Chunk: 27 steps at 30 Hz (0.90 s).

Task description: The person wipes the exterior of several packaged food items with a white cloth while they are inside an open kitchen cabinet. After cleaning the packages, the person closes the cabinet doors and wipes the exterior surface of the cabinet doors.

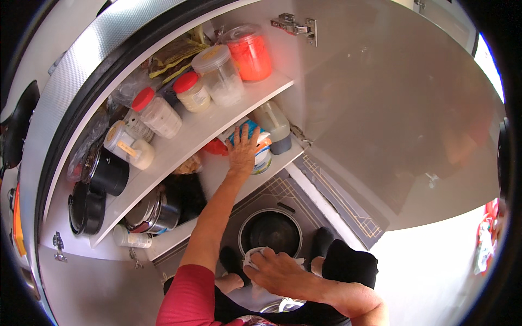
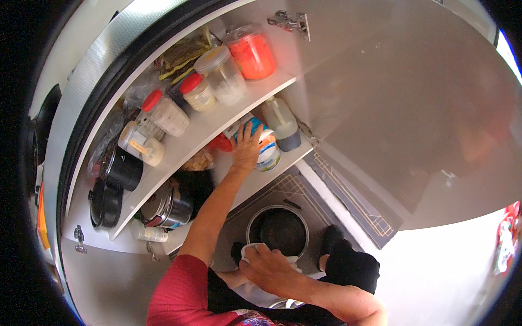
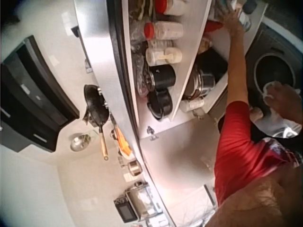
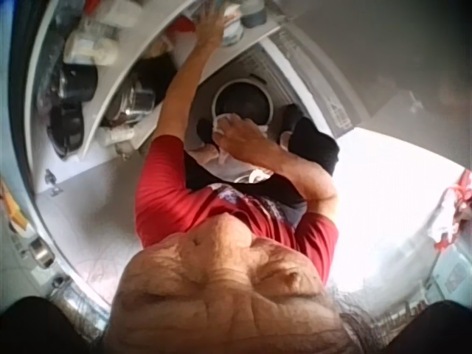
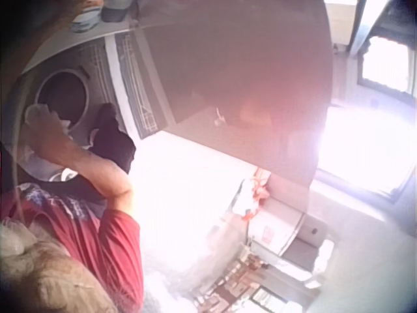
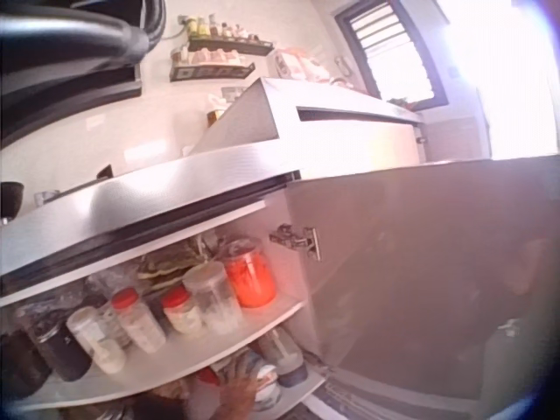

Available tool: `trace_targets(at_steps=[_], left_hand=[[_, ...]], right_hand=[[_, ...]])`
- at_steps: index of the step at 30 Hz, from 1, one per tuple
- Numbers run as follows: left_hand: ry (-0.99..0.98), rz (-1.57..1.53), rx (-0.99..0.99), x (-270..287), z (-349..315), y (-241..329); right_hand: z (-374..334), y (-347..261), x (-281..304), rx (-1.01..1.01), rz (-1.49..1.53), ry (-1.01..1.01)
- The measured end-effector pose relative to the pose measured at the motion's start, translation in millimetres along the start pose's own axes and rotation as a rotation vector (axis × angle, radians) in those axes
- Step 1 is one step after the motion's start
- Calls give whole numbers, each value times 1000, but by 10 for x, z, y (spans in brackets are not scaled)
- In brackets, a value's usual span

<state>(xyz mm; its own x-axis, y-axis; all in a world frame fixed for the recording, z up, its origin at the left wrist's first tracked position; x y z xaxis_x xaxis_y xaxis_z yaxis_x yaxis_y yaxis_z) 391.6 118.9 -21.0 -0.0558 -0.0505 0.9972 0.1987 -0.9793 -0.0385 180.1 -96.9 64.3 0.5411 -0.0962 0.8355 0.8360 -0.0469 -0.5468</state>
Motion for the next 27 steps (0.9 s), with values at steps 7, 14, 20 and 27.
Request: trace_targets(at_steps=[7,14,20,27], left_hand=[[66,58,26,-76,44,-53],[87,78,44,-96,32,-121],[92,-240,-135,106,-203,-93],[423,-486,53,-320,-1327,-341]], right_hand=[[-38,-68,-48,-3,-53,-52],[-30,-92,34,-27,-133,-108],[-50,-122,-8,-19,-93,-117],[-60,-130,-84,-34,-161,-159]])
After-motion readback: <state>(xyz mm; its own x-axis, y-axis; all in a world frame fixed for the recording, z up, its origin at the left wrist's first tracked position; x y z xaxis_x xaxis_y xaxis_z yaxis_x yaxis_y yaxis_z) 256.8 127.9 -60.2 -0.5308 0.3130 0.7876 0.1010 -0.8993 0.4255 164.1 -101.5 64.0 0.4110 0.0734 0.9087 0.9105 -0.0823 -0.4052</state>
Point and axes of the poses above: each hand's wrist, its own z-axis towards the middle knuckle, its own x-axis out of the back of the hand, y = z × x, the point moved 5 cm from there along z, towards the middle knuckle, and after that the axes turned 12 degrees about -y, right-handed, at the moved point
